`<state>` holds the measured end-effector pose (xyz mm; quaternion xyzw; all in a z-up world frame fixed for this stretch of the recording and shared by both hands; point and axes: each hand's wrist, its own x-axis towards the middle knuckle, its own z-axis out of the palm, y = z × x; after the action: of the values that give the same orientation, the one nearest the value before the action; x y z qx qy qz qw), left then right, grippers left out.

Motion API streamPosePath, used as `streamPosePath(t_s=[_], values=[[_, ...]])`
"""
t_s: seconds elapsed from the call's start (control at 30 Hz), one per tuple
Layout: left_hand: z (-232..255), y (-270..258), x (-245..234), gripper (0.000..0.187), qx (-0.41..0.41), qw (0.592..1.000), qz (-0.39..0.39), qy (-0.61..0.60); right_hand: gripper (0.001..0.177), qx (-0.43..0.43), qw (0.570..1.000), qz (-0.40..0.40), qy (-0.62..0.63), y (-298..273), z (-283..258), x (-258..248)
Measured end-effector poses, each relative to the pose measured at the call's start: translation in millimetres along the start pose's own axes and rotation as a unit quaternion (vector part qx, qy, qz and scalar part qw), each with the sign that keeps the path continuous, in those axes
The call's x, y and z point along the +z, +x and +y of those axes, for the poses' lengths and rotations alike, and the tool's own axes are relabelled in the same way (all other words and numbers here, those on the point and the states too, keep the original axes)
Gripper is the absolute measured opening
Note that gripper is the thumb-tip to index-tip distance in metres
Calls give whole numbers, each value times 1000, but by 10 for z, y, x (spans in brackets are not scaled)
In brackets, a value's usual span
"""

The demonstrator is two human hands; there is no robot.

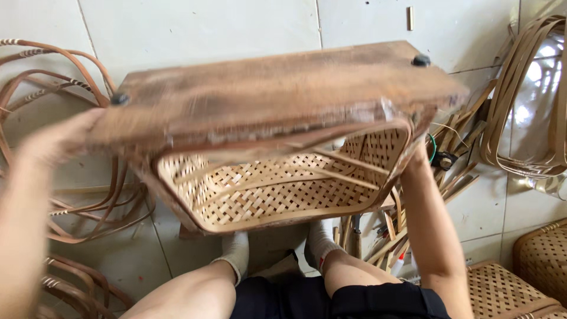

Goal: The person is weaving a rectangular basket using thin wooden strips. They insert and secure the strips into a wooden mold, using a hammer to tap them into place and adjusting the frame as needed.

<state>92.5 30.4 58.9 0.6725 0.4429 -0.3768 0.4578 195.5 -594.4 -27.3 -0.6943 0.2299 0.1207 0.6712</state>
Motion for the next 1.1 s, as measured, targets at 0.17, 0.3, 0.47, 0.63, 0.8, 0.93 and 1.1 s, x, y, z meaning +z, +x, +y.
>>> streamPosePath(t_s=[0.17,0.3,0.47,0.63,0.8,0.93,1.1], values=[[1192,-190,298,36,205,952,-31,226,42,-35,997,25,64,-177,268,-217],[2184,-215,1352,42,245,901,-122,335,42,-29,997,26,72,-390,438,-326],[2343,105,2457,43,220,868,-287,341,41,-15,996,33,75,-502,609,-477],[2236,285,2465,21,143,887,-386,212,41,-11,995,41,87,-513,726,-529],[2203,192,2439,15,120,919,-328,184,41,-9,995,35,90,-478,762,-564],[2227,183,2363,37,217,901,-330,182,41,-10,995,33,90,-401,759,-579],[2171,234,2352,50,242,894,-243,287,41,-24,994,16,106,-255,782,-500]])
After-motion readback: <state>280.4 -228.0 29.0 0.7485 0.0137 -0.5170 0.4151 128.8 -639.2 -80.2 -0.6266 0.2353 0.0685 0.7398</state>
